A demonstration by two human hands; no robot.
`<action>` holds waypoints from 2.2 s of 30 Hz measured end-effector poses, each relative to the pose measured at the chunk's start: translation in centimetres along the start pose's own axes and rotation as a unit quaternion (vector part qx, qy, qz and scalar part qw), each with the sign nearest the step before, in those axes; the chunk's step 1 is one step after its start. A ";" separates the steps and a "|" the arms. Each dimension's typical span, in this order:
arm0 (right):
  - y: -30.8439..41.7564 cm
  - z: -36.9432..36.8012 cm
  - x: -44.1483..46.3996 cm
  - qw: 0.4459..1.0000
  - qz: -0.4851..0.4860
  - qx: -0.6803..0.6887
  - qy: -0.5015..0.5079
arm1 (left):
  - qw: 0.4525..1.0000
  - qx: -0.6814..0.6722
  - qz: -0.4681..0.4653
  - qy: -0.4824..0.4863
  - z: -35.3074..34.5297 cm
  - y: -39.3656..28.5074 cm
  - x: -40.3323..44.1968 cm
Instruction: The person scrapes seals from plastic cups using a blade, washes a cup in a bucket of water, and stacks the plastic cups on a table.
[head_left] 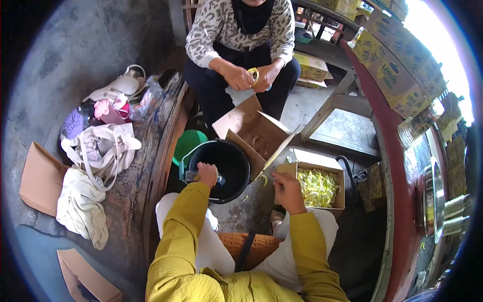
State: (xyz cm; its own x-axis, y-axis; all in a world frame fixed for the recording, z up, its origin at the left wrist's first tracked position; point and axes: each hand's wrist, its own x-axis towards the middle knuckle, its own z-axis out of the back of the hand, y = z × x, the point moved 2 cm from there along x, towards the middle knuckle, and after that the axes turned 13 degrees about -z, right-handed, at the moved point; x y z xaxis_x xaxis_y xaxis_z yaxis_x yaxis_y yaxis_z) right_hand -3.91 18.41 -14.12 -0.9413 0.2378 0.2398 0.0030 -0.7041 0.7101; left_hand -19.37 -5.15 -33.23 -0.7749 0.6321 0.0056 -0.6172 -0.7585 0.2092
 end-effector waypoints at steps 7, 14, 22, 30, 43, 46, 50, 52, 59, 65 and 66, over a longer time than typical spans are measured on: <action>0.6 -0.8 -0.5 1.000 0.008 0.014 -0.014 | 0.990 0.080 -0.004 0.117 1.4 -0.5 -1.1; 0.9 -0.3 -1.1 1.000 -0.027 0.014 -0.001 | 0.986 0.083 0.063 0.129 1.9 -0.8 -0.9; 0.8 -0.9 -2.6 0.999 -0.023 0.032 -0.004 | 0.988 -0.006 0.105 0.114 5.1 -1.3 -1.0; 1.0 -1.2 -2.3 0.996 -0.062 0.050 0.045 | 0.996 -0.018 0.058 0.068 0.1 -2.4 -2.1; 0.4 -0.1 -1.7 0.999 -0.010 0.045 -0.013 | 0.985 -0.160 0.058 -0.022 2.0 -1.2 -2.6; 0.5 -0.1 -1.5 0.999 -0.016 0.041 -0.014 | 0.971 -0.116 -0.021 0.207 3.9 -1.0 -2.6; 0.3 -0.1 -1.6 0.999 -0.039 0.037 -0.002 | 0.980 -0.177 0.088 0.019 2.5 -1.4 -2.4; 0.6 0.1 -1.3 0.998 -0.045 0.040 0.002 | 0.975 -0.156 0.037 0.153 2.9 -1.5 -2.5; 0.4 0.0 -1.2 0.998 -0.048 0.045 -0.004 | 0.981 -0.132 0.052 0.130 3.7 -1.6 -1.9; 0.3 0.0 -1.6 0.998 -0.047 0.042 -0.008 | 0.971 -0.157 0.016 0.177 6.3 -1.5 -2.3; 0.3 0.0 -1.5 0.998 -0.043 0.052 -0.012 | 0.965 -0.135 -0.054 0.217 7.9 -1.8 -3.2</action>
State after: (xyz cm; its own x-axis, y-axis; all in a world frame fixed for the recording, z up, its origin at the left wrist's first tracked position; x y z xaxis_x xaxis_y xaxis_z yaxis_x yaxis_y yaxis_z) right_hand -2.54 17.87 -14.30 -0.9310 0.3112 0.1909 -0.0405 -0.6076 0.7932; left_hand -14.72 -4.55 -25.85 -0.6518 0.6283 -0.4248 -0.6650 -0.7427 -0.0780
